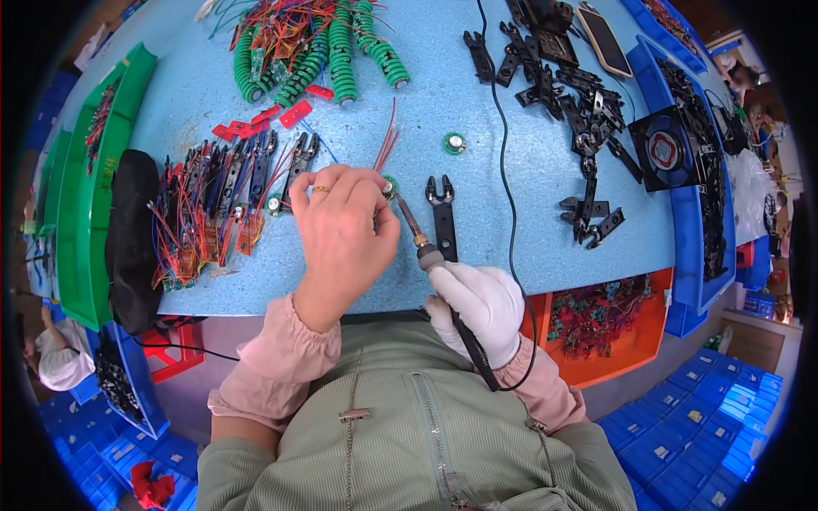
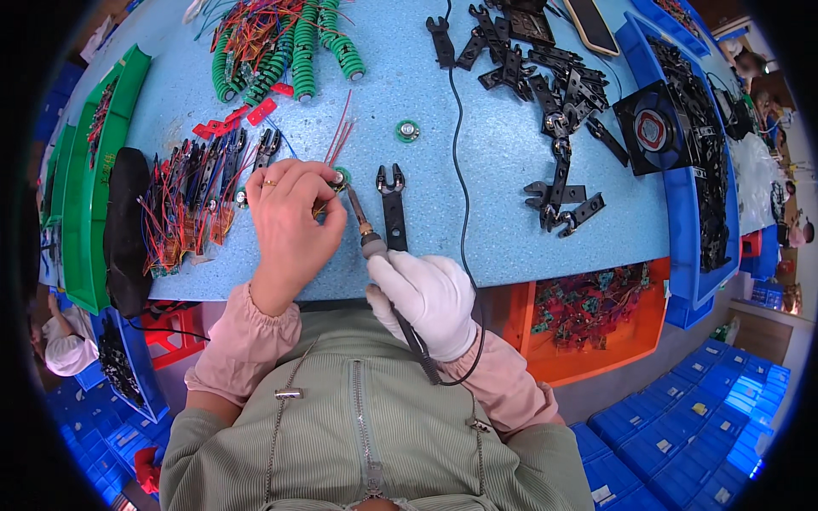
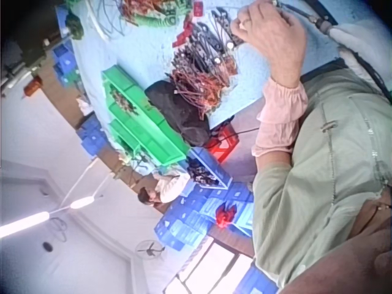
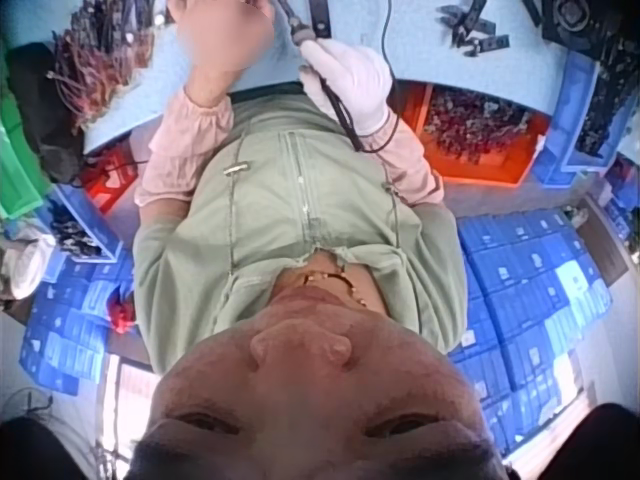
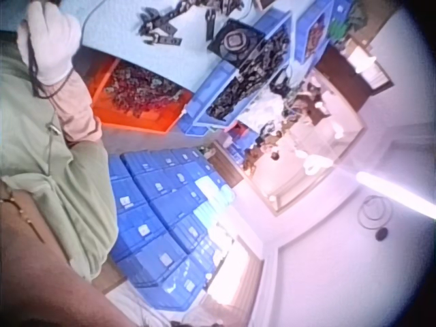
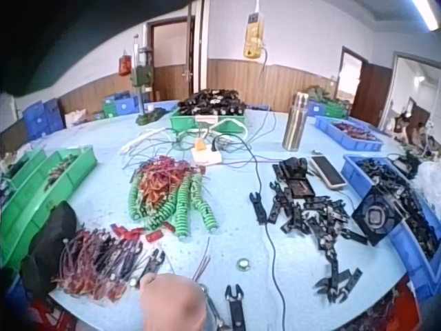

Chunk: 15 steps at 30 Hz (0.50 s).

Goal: The person solders wires to electronic sensor components using a soldering iron and then solders the sensors onto mechanical robotic finger pieces.

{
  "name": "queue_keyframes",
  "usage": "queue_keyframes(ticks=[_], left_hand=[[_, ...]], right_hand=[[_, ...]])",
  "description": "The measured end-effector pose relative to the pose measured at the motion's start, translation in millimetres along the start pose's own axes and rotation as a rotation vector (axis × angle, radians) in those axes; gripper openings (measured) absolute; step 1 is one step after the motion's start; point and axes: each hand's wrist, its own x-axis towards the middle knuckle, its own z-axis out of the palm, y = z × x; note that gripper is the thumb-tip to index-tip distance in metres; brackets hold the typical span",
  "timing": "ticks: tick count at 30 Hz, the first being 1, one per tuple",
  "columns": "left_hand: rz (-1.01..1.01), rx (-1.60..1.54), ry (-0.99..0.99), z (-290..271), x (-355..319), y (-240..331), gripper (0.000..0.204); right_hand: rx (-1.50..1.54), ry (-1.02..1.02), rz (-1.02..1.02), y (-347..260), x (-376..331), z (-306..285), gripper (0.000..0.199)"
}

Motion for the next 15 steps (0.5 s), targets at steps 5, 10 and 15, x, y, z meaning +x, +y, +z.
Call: queue_keyframes(ticks=[5,10,15], left_hand=[[-0.001,0.0,-0.009,0.0,0.2,-0.5,0.016],[-0.004,-0.001,-0.01,0.1,0.4,-1.0,0.016],[-0.004,-0.007,-0.01,-0.1,0.6,-1.1,0.016]], right_hand=[[-0.027,-0.039,0.027,-3.4,1.0,-2.4,0.028],[-0.035,-0.047,0.029,-4.0,1.9,-2.4,0.029],[-0.041,-0.042,0.023,-4.1,1.9,-2.5,0.031]])
